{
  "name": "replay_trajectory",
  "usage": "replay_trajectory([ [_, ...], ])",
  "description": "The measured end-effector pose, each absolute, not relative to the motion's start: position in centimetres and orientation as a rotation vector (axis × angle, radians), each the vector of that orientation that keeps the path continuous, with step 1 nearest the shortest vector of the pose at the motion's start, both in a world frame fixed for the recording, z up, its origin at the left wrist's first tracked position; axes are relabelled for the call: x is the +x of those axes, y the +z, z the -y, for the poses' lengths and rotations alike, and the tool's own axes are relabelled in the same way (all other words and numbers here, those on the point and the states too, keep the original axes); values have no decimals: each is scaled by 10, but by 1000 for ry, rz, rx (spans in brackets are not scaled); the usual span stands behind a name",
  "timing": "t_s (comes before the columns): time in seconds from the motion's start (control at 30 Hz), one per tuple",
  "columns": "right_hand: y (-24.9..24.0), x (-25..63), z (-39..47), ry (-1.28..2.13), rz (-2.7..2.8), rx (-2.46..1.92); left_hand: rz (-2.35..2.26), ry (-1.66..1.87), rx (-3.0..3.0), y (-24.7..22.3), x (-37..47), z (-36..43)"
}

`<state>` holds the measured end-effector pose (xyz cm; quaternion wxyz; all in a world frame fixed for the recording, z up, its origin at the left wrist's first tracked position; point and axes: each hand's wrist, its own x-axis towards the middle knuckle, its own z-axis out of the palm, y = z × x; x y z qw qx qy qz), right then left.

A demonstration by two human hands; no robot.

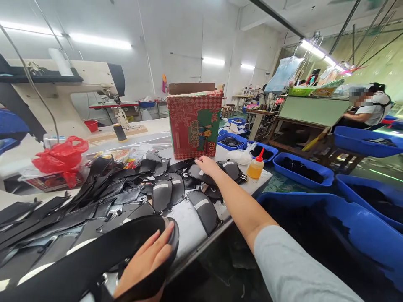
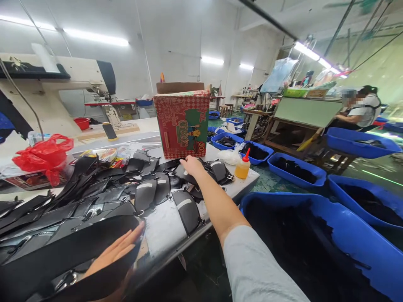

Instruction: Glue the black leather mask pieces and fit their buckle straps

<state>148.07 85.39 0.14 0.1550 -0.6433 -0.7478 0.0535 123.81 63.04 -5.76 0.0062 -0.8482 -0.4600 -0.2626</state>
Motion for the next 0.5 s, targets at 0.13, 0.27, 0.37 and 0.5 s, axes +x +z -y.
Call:
replay_trajectory([
  [0.13, -5, 1467, -808, 2, 2233, -1758, 1320, -711, -2712, -84, 1263, -651],
  [0.27, -33, 1455, -756, 27, 2517, -1623, 1119, -696, -2645, -94, 1265, -654],
  [0.37, -48, 1452, -756, -49, 2548, -1566, 1043, -687, -2642, -98, 1268, -664],
  [0.5, -49, 1453, -781, -131, 2522, -1522, 1191, -477, -2802, -102, 1279, -687],
])
